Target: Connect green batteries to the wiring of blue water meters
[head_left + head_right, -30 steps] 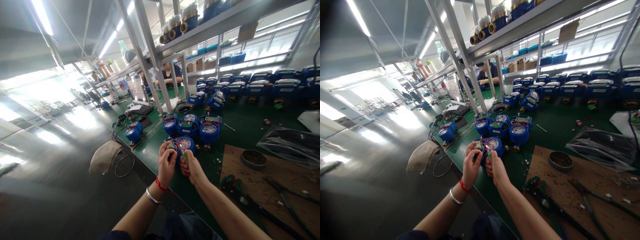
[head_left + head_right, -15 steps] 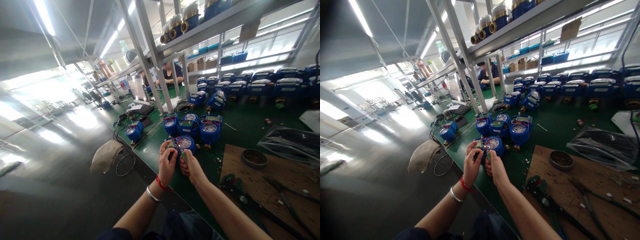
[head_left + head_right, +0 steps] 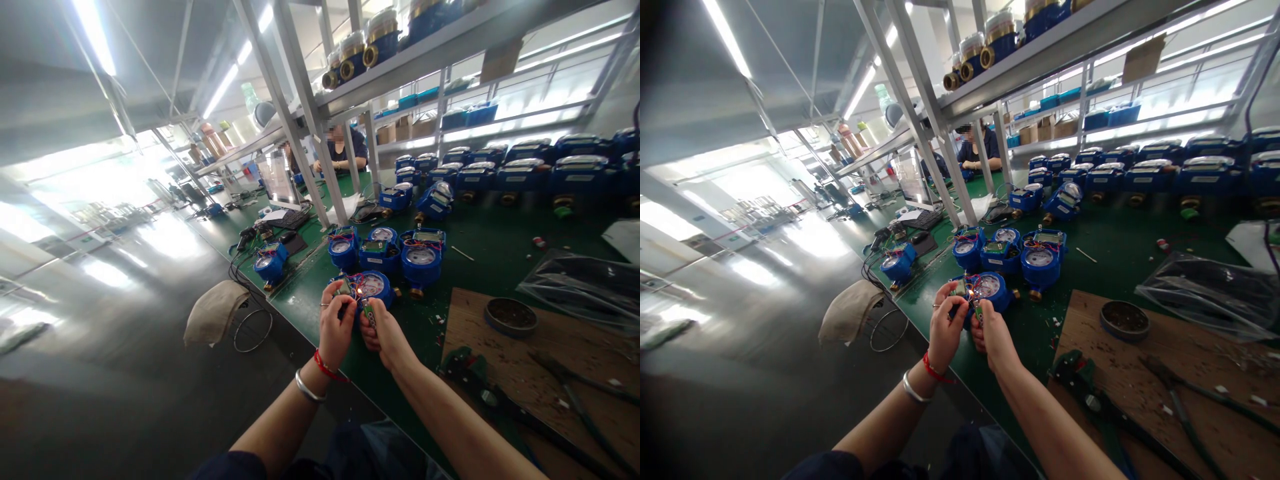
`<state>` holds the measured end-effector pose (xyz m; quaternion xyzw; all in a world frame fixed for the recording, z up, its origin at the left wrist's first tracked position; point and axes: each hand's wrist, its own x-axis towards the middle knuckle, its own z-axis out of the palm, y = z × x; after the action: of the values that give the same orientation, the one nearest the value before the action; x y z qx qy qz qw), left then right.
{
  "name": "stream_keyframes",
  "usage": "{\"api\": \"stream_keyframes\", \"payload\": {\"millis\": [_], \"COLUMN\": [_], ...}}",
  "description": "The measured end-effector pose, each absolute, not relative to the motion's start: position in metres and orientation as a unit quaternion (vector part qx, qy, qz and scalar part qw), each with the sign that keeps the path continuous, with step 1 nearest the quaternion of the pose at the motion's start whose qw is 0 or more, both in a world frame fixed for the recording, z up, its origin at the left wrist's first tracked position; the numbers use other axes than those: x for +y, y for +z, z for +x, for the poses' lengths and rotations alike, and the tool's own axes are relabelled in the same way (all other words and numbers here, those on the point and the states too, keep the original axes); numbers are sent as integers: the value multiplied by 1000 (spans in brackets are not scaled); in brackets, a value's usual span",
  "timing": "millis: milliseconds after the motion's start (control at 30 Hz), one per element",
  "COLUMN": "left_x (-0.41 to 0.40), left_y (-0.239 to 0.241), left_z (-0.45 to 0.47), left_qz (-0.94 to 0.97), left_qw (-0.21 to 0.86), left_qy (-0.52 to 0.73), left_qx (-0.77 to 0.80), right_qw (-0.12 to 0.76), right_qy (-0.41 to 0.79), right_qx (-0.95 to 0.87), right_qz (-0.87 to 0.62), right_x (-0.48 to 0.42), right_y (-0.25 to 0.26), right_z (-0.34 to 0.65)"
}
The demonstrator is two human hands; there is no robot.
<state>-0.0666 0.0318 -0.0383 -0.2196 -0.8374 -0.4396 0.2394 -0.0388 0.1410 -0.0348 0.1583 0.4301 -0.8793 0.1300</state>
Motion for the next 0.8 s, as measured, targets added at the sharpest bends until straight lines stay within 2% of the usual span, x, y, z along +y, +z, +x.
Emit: {"api": "stream_keyframes", "payload": {"millis": [800], "left_x": [31], "left_y": [-39], "left_z": [-67], "left_qz": [-215], "left_qw": [236], "left_qy": [-443], "left_qx": [-838], "right_qw": [121], "right_qy": [-877], "right_qx": [439], "right_qz": [156], "right_x": [144], "right_y": [-37], "right_z": [-39]}}
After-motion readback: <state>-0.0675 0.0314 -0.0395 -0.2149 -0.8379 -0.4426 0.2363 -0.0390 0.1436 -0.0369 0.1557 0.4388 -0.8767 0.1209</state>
